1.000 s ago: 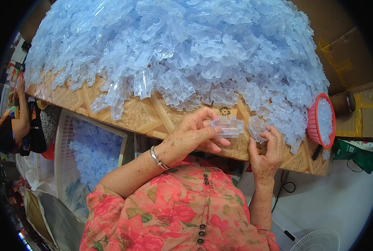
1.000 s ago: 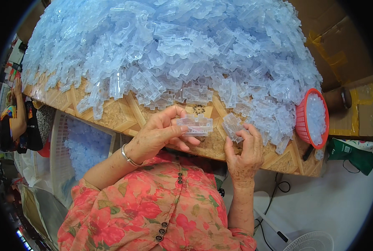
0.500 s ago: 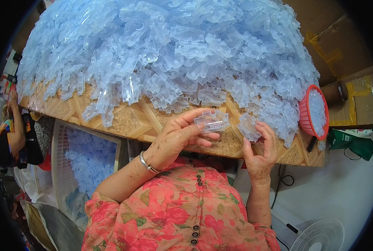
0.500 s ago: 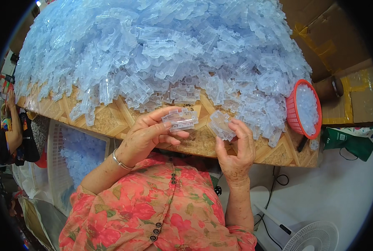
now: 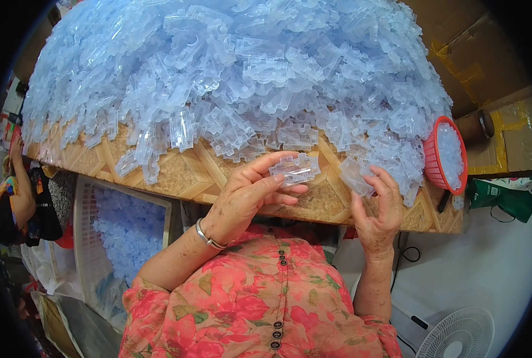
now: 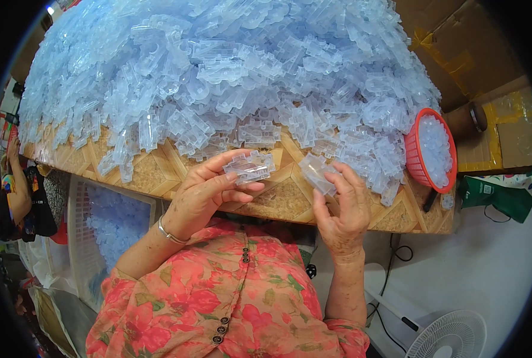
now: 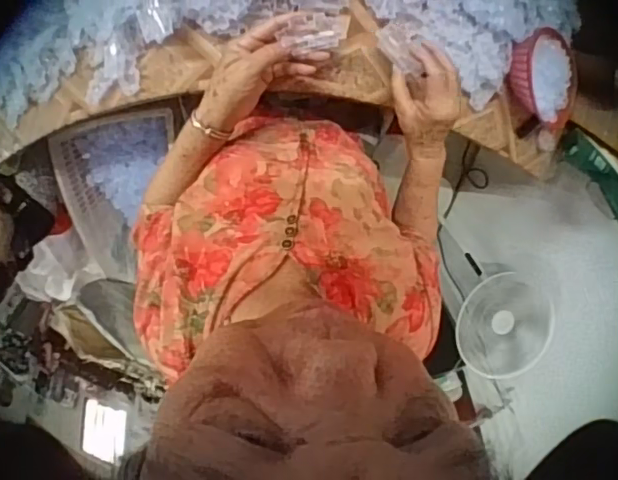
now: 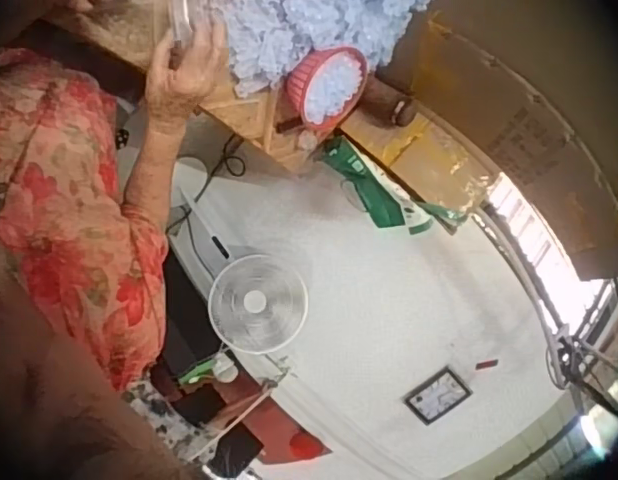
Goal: The person sits at a wooden table and repeatedly picks up small translucent plastic components from a large pile. They align and press two pieces together to form a single unit, then place the assembled item into a red basket. The process is continuous and repetitive throughout the clip.
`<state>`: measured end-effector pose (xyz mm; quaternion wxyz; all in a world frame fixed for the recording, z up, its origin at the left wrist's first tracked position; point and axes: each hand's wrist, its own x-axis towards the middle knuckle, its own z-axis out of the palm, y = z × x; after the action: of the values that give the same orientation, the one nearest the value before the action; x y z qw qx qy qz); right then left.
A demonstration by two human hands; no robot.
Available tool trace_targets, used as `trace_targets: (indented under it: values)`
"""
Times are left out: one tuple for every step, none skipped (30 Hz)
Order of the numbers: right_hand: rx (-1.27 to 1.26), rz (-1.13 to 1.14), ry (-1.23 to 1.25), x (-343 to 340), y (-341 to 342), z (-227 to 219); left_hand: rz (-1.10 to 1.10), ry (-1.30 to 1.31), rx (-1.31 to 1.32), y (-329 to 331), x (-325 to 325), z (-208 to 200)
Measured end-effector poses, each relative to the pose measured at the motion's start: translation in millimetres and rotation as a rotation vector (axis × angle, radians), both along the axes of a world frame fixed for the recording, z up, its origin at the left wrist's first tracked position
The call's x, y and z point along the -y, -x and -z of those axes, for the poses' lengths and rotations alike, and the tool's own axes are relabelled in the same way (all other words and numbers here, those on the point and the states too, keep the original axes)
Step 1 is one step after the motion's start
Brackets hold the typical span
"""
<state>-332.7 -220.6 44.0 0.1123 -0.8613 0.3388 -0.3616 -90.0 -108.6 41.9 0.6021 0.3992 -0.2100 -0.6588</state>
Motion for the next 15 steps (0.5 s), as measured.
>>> trace_targets:
  values:
    - [-0.086,0.019,0.141,2,1,0,0.002,-0.004,0.003,0,0,0]
    - [-0.124,0.006,0.167,2,1,1,-0.003,0.003,-0.003,1,0,0]
    - [-0.160,-0.007,0.192,1,1,4,-0.008,0.010,-0.007,1,1,0]
    - [-0.196,-0.020,0.216,0,1,5,-0.013,0.017,-0.011,2,1,0]
    - [-0.248,-0.077,0.187,-4,0,5,-0.008,0.020,-0.002,2,2,-1]
    - [-0.299,-0.138,0.156,-10,-3,3,-0.007,0.022,0.007,2,1,-1]
    - [-0.350,-0.199,0.125,-14,-5,2,-0.006,0.024,0.016,2,1,-1]
    - [-0.351,-0.242,0.104,-16,-8,-1,-0.015,0.033,-0.006,2,1,-1]
    - [-0.352,-0.286,0.084,-17,-10,-4,-0.025,0.042,-0.030,3,1,-2]
    - [-0.353,-0.329,0.063,-18,-11,-6,-0.035,0.052,-0.053,3,1,-2]
    - [-0.315,-0.297,-0.012,-18,-11,-7,-0.045,0.052,-0.064,2,1,-1]
    - [-0.276,-0.263,-0.086,-16,-11,-8,-0.054,0.054,-0.073,1,1,0]
    - [-0.237,-0.228,-0.160,-15,-11,-9,-0.063,0.056,-0.083,1,0,1]
    - [-0.257,-0.225,-0.166,-13,-13,-12,-0.067,0.051,-0.080,1,0,1]
    - [-0.277,-0.217,-0.172,-8,-17,-16,-0.067,0.047,-0.077,1,0,1]
